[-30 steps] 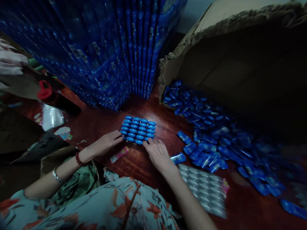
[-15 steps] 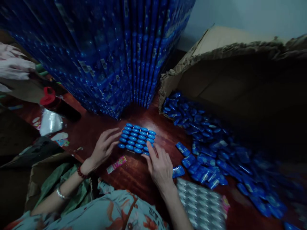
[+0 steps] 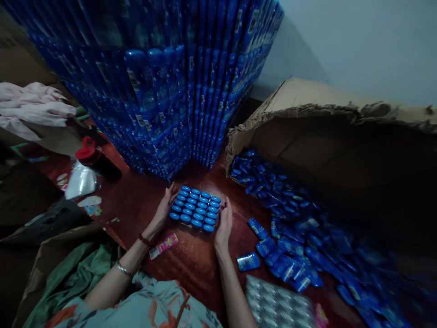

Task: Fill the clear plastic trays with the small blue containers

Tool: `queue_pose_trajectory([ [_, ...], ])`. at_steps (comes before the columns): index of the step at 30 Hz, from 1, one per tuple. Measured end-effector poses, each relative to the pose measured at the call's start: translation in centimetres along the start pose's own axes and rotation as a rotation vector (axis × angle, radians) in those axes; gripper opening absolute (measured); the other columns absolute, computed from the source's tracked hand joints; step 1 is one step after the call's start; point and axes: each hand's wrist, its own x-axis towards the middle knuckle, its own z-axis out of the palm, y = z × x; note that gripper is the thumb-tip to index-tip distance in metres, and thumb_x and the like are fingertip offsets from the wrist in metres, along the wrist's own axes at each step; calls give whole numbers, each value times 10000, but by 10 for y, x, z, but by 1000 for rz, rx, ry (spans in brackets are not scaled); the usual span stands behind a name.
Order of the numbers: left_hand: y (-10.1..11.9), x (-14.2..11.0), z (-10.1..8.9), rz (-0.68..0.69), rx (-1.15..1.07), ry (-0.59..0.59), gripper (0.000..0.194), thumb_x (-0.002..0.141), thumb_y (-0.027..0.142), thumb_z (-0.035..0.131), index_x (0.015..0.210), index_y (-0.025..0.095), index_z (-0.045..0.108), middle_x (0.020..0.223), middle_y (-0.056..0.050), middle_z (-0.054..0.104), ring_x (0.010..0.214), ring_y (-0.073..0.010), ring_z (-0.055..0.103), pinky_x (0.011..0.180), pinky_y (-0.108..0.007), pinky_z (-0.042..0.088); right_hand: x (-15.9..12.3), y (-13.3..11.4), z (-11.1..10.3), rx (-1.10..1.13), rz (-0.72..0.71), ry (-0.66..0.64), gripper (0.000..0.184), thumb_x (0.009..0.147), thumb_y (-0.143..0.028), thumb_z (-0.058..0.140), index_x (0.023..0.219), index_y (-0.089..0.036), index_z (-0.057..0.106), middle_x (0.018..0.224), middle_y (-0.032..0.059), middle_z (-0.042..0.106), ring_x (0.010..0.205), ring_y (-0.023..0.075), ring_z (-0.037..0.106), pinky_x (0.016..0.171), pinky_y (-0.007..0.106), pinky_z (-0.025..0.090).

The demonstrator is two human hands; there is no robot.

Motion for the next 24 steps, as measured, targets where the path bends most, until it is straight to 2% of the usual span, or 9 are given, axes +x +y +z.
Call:
queue_pose_trajectory([
  [2,-7,-8,-4,-13,-64,-39,620,899,574,296,1398,207,318,1468,-74,321,1355,-205,292,1125,-361,216,-7,2,0,100,88,-3,591,896,-520,317,1415,-240,286,1491,48,272,1346,159,284,1105,382,223],
  [4,-12,-17,-2,9,-55,-51,564,902,537,350,1376,231,362,1482,-29,294,1377,-183,235,1142,-341,165,-10,0,3,106,121,-48,608,866,-535,394,1398,-247,324,1489,31,278,1352,150,269,1113,359,204],
  [6,-9,-21,5,-40,-119,-9,503,926,507,317,1352,254,398,1469,1,323,1374,-167,242,1139,-333,180,-5,-7,7,167,194,-30,583,849,-547,428,1350,-250,401,1452,26,355,1321,147,332,1090,346,262],
  [9,14,-13,18,-189,-325,35,482,947,493,249,1295,241,468,1343,-28,505,1283,-178,411,1082,-334,315,16,-26,10,394,423,-3,469,851,-541,437,1182,-230,555,1242,45,587,1139,164,541,957,345,436],
  [12,50,4,25,-326,-470,-12,530,939,505,258,1308,166,432,1185,-94,611,1115,-209,567,974,-360,440,40,-48,9,531,591,-24,349,875,-478,442,1018,-206,608,961,37,694,943,172,640,852,360,507],
  [15,77,17,25,-429,-489,-47,611,925,533,250,1378,127,297,1200,-132,582,1062,-214,594,910,-361,484,53,-65,7,556,647,-16,297,883,-450,447,915,-197,601,812,15,687,869,173,656,822,372,520],
  [17,83,21,23,-454,-479,-67,646,916,550,242,1406,130,231,1236,-141,550,1076,-215,586,893,-353,493,55,-69,6,556,655,-28,299,882,-456,445,880,-195,593,780,13,675,859,178,656,811,376,522],
  [24,69,24,16,-460,-490,-86,706,909,562,211,1439,108,111,1354,-174,438,1142,-216,540,906,-343,483,54,-61,6,556,628,-113,307,872,-477,452,890,-201,586,824,16,669,836,173,645,781,358,522],
])
